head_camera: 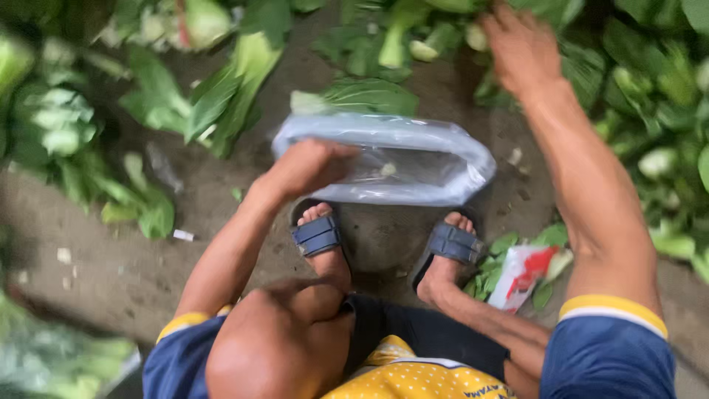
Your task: The person sits on the ground and packs bok choy into a clear plastic bag. They repeatedly pick up bunches of bok choy from a large pile and place them into the bag, arranging them to fit.
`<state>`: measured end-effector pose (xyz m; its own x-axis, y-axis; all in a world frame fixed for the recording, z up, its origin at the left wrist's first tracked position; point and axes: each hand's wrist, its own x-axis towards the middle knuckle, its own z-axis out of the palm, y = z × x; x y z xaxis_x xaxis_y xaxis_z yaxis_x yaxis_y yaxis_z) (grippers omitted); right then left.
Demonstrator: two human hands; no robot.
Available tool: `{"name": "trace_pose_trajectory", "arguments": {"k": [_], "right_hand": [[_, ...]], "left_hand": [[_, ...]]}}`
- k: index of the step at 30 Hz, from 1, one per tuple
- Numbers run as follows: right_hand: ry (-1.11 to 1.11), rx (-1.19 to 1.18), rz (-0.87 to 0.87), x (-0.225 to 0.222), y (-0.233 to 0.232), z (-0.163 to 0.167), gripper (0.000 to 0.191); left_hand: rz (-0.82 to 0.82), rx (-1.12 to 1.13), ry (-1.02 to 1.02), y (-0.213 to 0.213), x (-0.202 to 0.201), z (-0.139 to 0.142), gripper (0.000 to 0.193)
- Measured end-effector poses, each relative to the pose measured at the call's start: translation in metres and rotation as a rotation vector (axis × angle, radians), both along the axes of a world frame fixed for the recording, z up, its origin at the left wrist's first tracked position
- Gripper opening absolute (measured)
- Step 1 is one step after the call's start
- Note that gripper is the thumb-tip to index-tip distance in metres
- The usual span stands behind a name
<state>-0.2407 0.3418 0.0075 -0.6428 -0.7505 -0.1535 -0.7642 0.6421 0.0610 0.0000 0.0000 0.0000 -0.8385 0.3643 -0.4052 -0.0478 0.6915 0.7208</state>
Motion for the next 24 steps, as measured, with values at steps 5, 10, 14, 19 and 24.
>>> {"name": "trace_pose_trajectory", "arguments": {"k": [5, 10, 14, 19, 24], "right_hand": [[-0.423, -0.392, -0.024, 0.013, -0.030, 0.016, 0.052], [-0.493, -0.628, -0.044, 0.052, -0.066, 0.060, 0.054], [-0.515, -0.924, -0.380, 0.055, -0.092, 0.085, 0.062], [-0.801, -0.987, -0.263, 0.067, -0.139, 0.104, 0.070], [-0.980, -0.977, 0.112, 0.108, -0.267, 0.156, 0.068]], "left_hand": [[0.577, -0.398, 0.621, -0.081, -0.033, -0.045, 0.058], [0.599, -0.264, 0.370, -0.111, -0.065, -0.065, 0.076], [0.894, 0.375, 0.305, -0.121, -0.027, -0.014, 0.077], [0.959, 0.565, 0.430, -0.146, 0.029, 0.066, 0.087], [0.712, 0.383, 0.500, -0.149, 0.059, 0.119, 0.061]]}}
